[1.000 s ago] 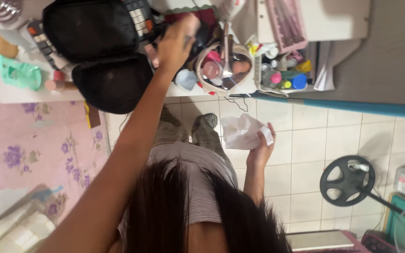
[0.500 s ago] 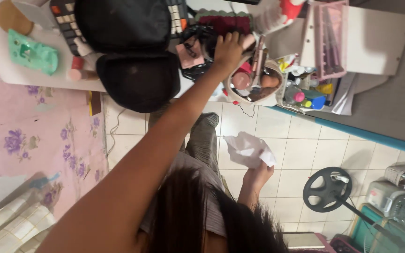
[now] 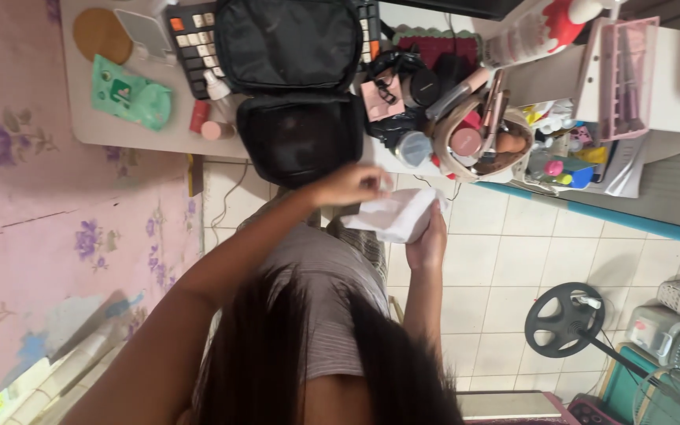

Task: The recorder is cleaning various makeup items, including a brush, a spray bottle, and a compact, using a cleaning wipe.

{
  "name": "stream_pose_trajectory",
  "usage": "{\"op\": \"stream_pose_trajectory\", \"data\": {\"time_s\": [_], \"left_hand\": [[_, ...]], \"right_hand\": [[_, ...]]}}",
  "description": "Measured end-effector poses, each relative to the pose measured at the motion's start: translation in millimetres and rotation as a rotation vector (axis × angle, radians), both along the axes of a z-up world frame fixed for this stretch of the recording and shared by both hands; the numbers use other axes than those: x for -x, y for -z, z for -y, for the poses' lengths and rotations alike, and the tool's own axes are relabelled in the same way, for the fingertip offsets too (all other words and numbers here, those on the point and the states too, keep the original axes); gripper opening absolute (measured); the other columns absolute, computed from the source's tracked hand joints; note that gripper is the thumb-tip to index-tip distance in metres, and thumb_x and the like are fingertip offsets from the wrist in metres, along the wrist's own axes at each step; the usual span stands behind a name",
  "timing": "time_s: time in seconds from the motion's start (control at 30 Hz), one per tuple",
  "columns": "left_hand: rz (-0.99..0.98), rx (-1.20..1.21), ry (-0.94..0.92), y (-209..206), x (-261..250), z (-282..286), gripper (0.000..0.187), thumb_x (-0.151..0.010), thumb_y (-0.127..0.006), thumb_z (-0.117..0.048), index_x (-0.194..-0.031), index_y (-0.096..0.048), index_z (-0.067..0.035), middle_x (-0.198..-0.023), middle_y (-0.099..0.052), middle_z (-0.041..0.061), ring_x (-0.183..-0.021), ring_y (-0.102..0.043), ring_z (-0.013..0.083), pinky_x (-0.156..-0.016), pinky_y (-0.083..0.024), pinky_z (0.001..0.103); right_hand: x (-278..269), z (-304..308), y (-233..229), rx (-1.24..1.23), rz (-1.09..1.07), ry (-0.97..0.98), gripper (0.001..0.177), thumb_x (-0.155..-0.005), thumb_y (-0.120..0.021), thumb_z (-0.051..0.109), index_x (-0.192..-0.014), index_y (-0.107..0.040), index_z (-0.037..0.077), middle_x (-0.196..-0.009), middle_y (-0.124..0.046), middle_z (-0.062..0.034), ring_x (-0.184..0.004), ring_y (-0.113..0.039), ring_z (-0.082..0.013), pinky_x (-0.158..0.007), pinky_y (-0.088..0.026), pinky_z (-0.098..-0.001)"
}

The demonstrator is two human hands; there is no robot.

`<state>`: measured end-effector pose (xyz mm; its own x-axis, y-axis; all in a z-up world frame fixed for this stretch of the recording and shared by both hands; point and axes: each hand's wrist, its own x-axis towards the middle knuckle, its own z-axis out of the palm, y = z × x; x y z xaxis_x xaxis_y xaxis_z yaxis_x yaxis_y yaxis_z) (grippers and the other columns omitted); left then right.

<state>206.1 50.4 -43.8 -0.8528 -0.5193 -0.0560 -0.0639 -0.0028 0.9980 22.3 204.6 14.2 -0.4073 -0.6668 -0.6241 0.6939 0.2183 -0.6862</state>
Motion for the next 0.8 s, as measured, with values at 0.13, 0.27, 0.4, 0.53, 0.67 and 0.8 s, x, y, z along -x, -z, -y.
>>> {"op": "stream_pose_trajectory", "data": {"time_s": [0.13, 0.27, 0.4, 0.53, 0.67, 0.8], "left_hand": [[0.246, 0.306, -0.191, 9, 34, 63, 0.04, -0.096, -0.08, -0.038, -0.119, -0.064, -0.008, -0.112, -0.07, 0.011, -0.108, -0.067, 0.0256, -0.096, -0.053, 0.038], [0.367, 0.866, -0.405, 35, 110, 127, 0.103, -0.07, -0.088, -0.032, -0.151, -0.03, -0.005, -0.135, -0.058, 0.019, -0.123, -0.055, 0.033, -0.099, -0.04, 0.049], [0.625, 0.835, -0.195, 57, 153, 148, 0.117, -0.072, -0.091, -0.035, -0.157, -0.018, -0.002, -0.134, -0.058, 0.016, -0.13, -0.054, 0.0287, -0.112, -0.03, 0.054], [0.396, 0.888, -0.257, 29, 130, 132, 0.122, -0.072, -0.093, -0.034, -0.159, -0.014, -0.002, -0.134, -0.059, 0.018, -0.13, -0.057, 0.03, -0.113, -0.033, 0.053], [-0.028, 0.606, -0.224, -64, 83, 91, 0.123, -0.076, -0.096, -0.025, -0.165, -0.011, -0.01, -0.148, -0.056, 0.016, -0.136, -0.056, 0.0339, -0.116, -0.044, 0.047], [-0.231, 0.568, -0.067, -127, 44, 51, 0.131, -0.075, -0.095, -0.027, -0.164, -0.001, -0.005, -0.159, -0.048, 0.014, -0.145, -0.05, 0.0355, -0.123, -0.043, 0.045]], "right_hand": [[-19, -3, 5, 0.006, 0.086, 0.106, 0.052, -0.107, -0.044, 0.038, -0.144, -0.047, 0.001, -0.143, -0.057, -0.0131, -0.132, -0.056, -0.0281, -0.113, -0.044, -0.0432], [-25, -17, -6, -0.032, 0.167, 0.21, 0.052, -0.105, -0.045, 0.036, -0.144, -0.047, 0.001, -0.142, -0.057, -0.0134, -0.131, -0.055, -0.0296, -0.111, -0.044, -0.0442], [-18, -32, -19, -0.063, 0.194, 0.323, 0.049, -0.1, -0.048, 0.025, -0.141, -0.049, -0.001, -0.141, -0.058, -0.0144, -0.131, -0.054, -0.0304, -0.109, -0.044, -0.0451], [-9, -38, -28, -0.018, 0.047, 0.455, 0.046, -0.1, -0.051, 0.02, -0.141, -0.049, -0.002, -0.139, -0.058, -0.0146, -0.129, -0.055, -0.0291, -0.109, -0.045, -0.0442], [-13, -10, -56, 0.003, -0.527, 0.517, 0.032, -0.105, -0.053, 0.011, -0.134, -0.053, -0.004, -0.131, -0.06, -0.0149, -0.121, -0.057, -0.0263, -0.106, -0.047, -0.041], [-25, 46, -108, 0.255, -0.803, 0.248, 0.038, -0.097, -0.05, 0.004, -0.135, -0.052, 0.009, -0.14, -0.056, -0.0089, -0.131, -0.055, -0.0229, -0.112, -0.04, -0.0429]]}}
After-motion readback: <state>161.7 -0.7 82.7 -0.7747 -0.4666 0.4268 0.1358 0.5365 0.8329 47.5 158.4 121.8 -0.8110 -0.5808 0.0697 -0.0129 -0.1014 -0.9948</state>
